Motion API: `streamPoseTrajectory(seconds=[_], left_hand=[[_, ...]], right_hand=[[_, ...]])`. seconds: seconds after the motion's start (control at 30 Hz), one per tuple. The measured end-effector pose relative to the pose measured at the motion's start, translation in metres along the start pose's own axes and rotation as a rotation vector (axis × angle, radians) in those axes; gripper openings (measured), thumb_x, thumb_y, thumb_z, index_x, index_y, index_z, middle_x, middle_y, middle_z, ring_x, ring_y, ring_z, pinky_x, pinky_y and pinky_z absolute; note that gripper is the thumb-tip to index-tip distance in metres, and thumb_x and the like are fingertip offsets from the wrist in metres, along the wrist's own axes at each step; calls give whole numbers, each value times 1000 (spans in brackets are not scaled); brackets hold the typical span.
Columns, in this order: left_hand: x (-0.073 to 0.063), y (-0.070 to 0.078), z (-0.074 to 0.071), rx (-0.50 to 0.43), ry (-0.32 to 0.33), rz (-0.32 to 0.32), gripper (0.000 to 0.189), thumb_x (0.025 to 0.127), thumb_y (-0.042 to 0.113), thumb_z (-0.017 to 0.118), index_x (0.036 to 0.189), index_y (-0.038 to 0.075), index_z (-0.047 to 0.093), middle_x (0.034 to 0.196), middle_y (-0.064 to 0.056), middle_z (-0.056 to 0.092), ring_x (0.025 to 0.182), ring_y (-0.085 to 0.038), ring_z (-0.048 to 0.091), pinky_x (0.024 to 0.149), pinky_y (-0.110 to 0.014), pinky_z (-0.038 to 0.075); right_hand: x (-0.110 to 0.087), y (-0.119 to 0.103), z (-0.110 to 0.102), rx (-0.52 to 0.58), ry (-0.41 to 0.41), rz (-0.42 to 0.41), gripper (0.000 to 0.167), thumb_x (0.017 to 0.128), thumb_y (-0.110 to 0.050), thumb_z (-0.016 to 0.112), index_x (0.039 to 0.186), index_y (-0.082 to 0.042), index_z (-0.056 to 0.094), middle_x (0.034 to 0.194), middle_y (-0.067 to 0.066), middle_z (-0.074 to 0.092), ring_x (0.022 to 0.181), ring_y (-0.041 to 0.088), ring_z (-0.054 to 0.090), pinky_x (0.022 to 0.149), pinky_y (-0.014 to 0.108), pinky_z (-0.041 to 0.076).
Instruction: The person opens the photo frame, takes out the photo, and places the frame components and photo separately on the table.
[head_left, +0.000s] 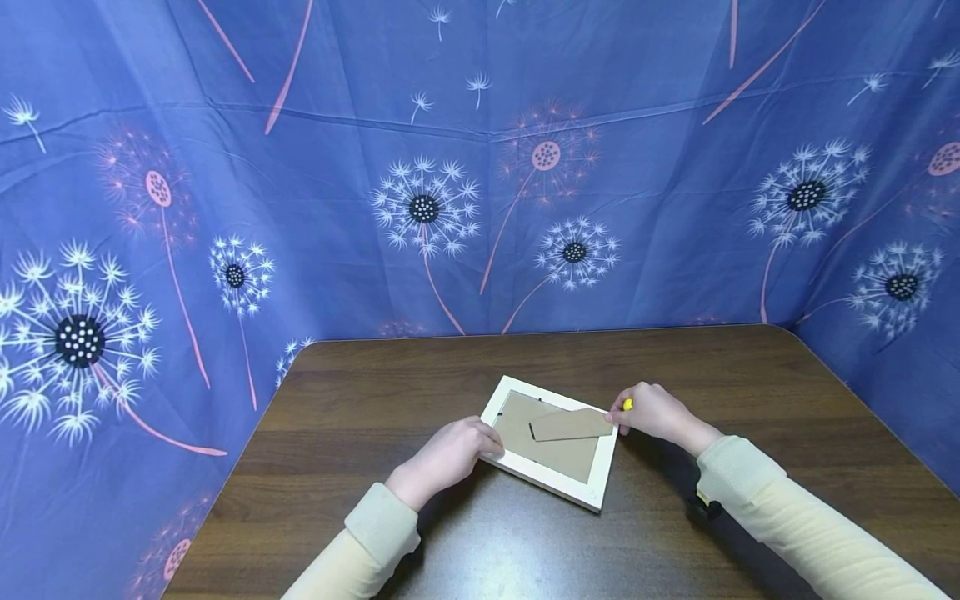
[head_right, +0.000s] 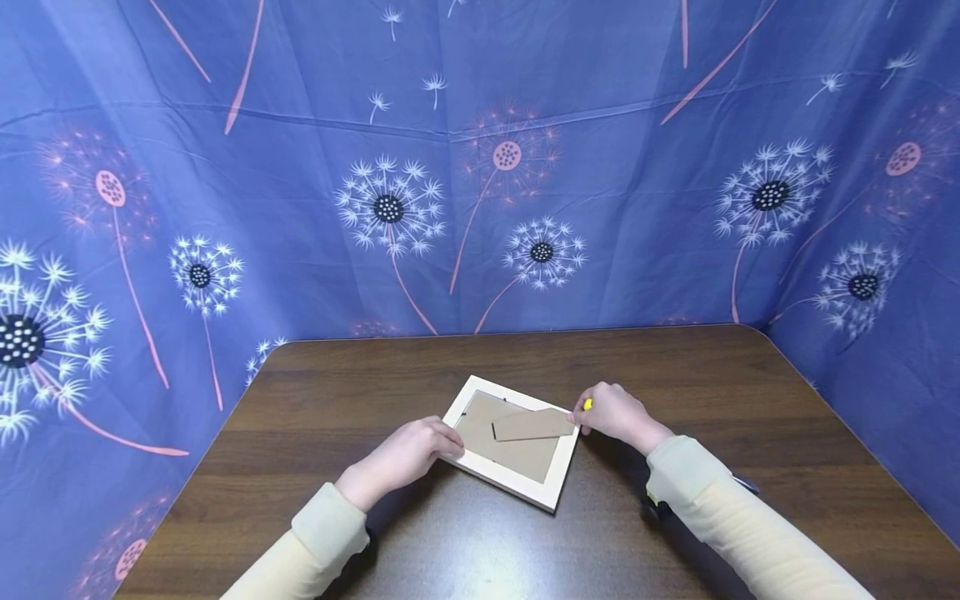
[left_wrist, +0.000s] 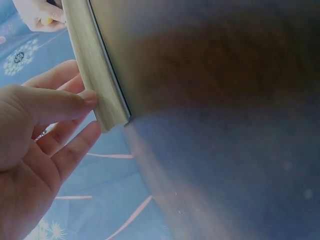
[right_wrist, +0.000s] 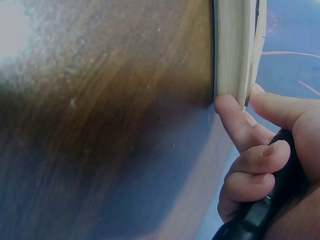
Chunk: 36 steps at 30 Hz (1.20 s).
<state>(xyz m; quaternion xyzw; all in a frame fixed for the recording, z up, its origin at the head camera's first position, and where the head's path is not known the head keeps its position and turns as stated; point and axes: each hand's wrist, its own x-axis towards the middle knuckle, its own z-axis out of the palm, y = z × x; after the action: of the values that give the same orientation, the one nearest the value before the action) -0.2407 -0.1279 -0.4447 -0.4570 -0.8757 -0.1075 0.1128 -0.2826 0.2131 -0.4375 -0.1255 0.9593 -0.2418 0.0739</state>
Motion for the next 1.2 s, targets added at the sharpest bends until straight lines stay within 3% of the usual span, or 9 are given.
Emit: streamPoseTrajectory(seconds=[0.13, 0.37, 0.57, 0.9, 1.2], left_hand=[[1, -1, -1, -1, -6, 3, 26, 81, -6, 63, 89, 16, 76, 95, 7, 70, 91, -8, 63, 84, -18, 48], [4, -10, 2, -15, 59, 86, 29, 74, -11, 64, 83, 14, 76, 89, 5, 71, 86, -9, 64, 79, -18, 49], [5, -16, 5, -38, 94, 107, 30, 71, -12, 64, 83, 12, 75, 88, 4, 70, 85, -8, 64, 78, -17, 49], [9, -13, -1, -54, -5, 0, 32, 76, -14, 62, 87, 13, 77, 93, 4, 72, 90, -9, 65, 83, -19, 49], [11, -15, -2, -81, -19, -21, 36, 75, -17, 60, 87, 13, 77, 93, 5, 72, 90, -10, 65, 84, -20, 49]], right_hand=[[-2, 1, 0, 3, 7, -10, 14, 84, -25, 67, 79, -12, 69, 57, -4, 63, 55, 11, 50, 50, 28, 33], [-4, 4, 2, 0, 7, -6, 16, 84, -27, 68, 78, -13, 69, 56, -4, 63, 54, 11, 48, 50, 27, 35], [-7, 3, 3, 5, -2, 8, 17, 84, -29, 69, 78, -13, 70, 56, -4, 63, 55, 12, 48, 50, 28, 34], [-11, 4, 4, 20, 6, -1, 18, 84, -30, 69, 76, -14, 69, 55, -5, 63, 55, 12, 48, 50, 27, 33], [-16, 3, 3, 11, 9, -15, 17, 83, -30, 69, 74, -15, 68, 54, -7, 62, 54, 11, 47, 50, 27, 35]])
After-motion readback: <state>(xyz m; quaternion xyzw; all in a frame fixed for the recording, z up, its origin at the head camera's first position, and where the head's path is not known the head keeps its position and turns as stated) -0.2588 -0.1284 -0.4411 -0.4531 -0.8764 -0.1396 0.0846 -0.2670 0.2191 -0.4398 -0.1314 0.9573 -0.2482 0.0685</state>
